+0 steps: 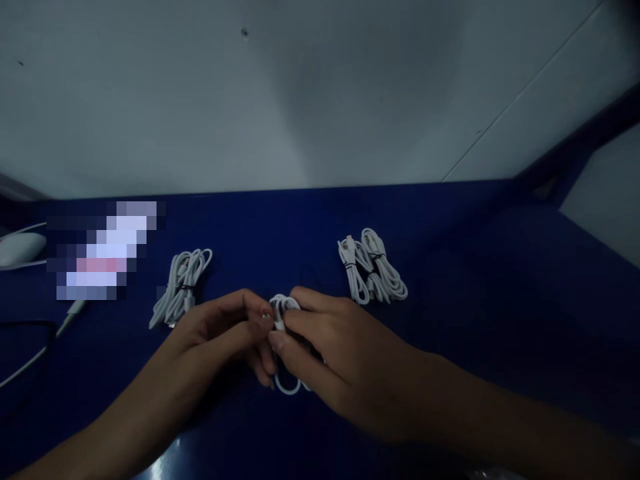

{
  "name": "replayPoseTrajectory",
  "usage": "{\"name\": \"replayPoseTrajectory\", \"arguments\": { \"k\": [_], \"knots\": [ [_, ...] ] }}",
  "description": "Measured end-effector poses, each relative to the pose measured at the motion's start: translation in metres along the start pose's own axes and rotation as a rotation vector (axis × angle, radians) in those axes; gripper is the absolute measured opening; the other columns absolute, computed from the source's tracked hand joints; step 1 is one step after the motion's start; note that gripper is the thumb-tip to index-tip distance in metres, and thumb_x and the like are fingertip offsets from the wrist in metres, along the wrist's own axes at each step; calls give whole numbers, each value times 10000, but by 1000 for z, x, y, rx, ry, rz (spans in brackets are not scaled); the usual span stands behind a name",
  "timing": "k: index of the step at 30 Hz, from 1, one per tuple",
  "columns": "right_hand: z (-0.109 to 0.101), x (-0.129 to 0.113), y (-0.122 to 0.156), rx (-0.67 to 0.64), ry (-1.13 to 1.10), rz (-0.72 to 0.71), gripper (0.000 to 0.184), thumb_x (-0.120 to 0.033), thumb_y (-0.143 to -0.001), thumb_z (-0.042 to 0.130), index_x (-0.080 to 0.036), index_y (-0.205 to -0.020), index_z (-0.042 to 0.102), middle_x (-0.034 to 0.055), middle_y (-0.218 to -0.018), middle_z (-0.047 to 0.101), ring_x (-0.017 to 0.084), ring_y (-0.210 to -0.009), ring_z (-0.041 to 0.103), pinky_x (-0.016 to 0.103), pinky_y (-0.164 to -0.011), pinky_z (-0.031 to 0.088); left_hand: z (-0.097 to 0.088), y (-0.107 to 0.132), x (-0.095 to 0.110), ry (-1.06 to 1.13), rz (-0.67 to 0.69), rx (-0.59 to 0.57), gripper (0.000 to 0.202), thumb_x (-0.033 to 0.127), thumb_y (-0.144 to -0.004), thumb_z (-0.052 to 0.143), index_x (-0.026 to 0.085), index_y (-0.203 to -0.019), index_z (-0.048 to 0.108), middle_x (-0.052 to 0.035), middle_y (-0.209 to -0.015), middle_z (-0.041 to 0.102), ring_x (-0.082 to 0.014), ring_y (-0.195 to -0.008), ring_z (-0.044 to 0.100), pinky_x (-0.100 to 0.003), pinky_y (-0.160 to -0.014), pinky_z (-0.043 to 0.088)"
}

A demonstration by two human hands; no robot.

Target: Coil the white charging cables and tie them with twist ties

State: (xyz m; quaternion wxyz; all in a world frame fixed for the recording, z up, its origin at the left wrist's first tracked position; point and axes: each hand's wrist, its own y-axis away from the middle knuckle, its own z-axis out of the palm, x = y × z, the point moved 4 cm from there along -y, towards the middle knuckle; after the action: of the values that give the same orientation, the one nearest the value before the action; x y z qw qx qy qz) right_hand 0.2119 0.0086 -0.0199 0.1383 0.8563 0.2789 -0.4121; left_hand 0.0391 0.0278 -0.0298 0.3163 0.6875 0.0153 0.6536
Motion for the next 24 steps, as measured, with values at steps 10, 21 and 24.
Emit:
{"name": "replayPoseTrajectory", "arguments": {
  "k": [10,21,24],
  "knots": [
    [0,-2,1,3,3,-46,411,-244,-1216,427,-153,-944,722,21,-869,647,161,-849,572,339,-764,465,-1,1,-2,-1,6,-12,165,311,-964,763,218,-834,806,-26,-698,775,-191,-668,740,-272,-682,591],
    [0,-1,2,2,19,-7,416,-264,-1210,437,-153,-957,748,35,-886,651,169,-835,585,346,-764,480,-4,-3,-6,3,0,-30,195,329,-1033,714,241,-888,810,-19,-743,794,-170,-695,749,-243,-706,582],
    [1,0,1,7,25,14,419,-279,-1208,437,-146,-973,757,43,-913,637,162,-798,577,337,-727,478,-5,-1,-8,-6,10,-42,197,323,-1026,719,240,-871,807,-14,-738,786,-174,-706,759,-240,-708,589]
  ]
}}
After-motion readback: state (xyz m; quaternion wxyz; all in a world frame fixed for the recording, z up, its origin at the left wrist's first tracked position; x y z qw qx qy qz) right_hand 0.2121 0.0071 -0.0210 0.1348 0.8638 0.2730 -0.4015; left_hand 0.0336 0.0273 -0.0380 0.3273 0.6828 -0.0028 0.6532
